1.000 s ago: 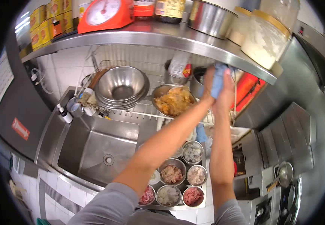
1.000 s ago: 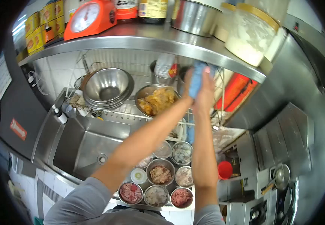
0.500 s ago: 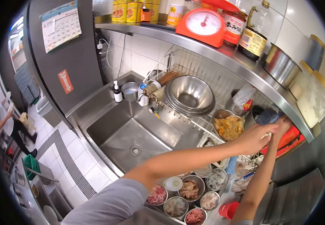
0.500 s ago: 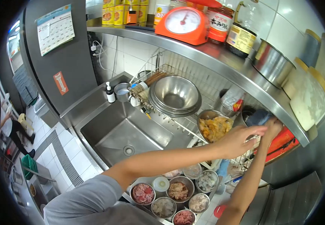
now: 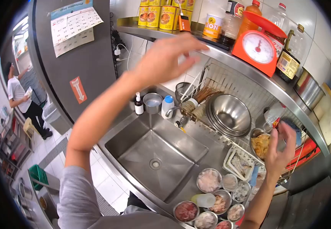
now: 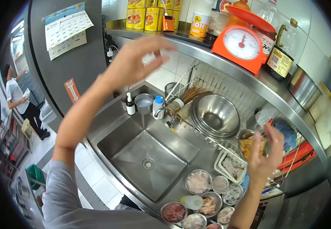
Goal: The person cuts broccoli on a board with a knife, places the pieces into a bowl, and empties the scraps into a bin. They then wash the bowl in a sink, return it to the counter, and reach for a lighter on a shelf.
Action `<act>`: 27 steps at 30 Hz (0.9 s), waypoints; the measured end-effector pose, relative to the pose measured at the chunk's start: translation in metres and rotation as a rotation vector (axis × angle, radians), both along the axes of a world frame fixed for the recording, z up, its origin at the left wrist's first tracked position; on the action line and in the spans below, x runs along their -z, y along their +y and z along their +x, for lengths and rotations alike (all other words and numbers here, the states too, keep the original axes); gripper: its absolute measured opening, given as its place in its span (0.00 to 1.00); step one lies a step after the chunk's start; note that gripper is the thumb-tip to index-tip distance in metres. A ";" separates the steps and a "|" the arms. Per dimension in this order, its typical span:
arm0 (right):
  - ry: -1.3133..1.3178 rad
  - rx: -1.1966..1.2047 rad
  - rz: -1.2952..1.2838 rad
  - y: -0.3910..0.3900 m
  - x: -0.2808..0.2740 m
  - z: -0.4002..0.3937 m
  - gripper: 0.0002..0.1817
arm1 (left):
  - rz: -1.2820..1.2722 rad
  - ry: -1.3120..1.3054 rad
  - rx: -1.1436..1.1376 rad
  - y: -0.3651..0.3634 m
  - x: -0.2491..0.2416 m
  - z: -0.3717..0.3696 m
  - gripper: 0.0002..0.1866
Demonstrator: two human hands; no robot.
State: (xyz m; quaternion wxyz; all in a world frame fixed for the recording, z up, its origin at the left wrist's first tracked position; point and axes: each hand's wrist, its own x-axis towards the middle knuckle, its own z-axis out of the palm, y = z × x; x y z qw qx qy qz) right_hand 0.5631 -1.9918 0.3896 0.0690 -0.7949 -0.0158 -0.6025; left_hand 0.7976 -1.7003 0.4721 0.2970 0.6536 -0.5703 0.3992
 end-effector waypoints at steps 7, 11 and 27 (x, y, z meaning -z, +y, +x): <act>0.116 -0.113 -0.114 0.133 -0.124 0.229 0.31 | 0.082 -0.381 -0.129 0.019 -0.107 0.173 0.11; 0.495 0.106 0.020 0.149 -0.175 0.358 0.46 | 0.159 -0.494 -0.164 -0.005 -0.142 0.242 0.13; 0.411 0.116 -0.081 0.095 -0.194 0.390 0.36 | 0.741 -0.073 -0.041 -0.070 -0.197 0.300 0.16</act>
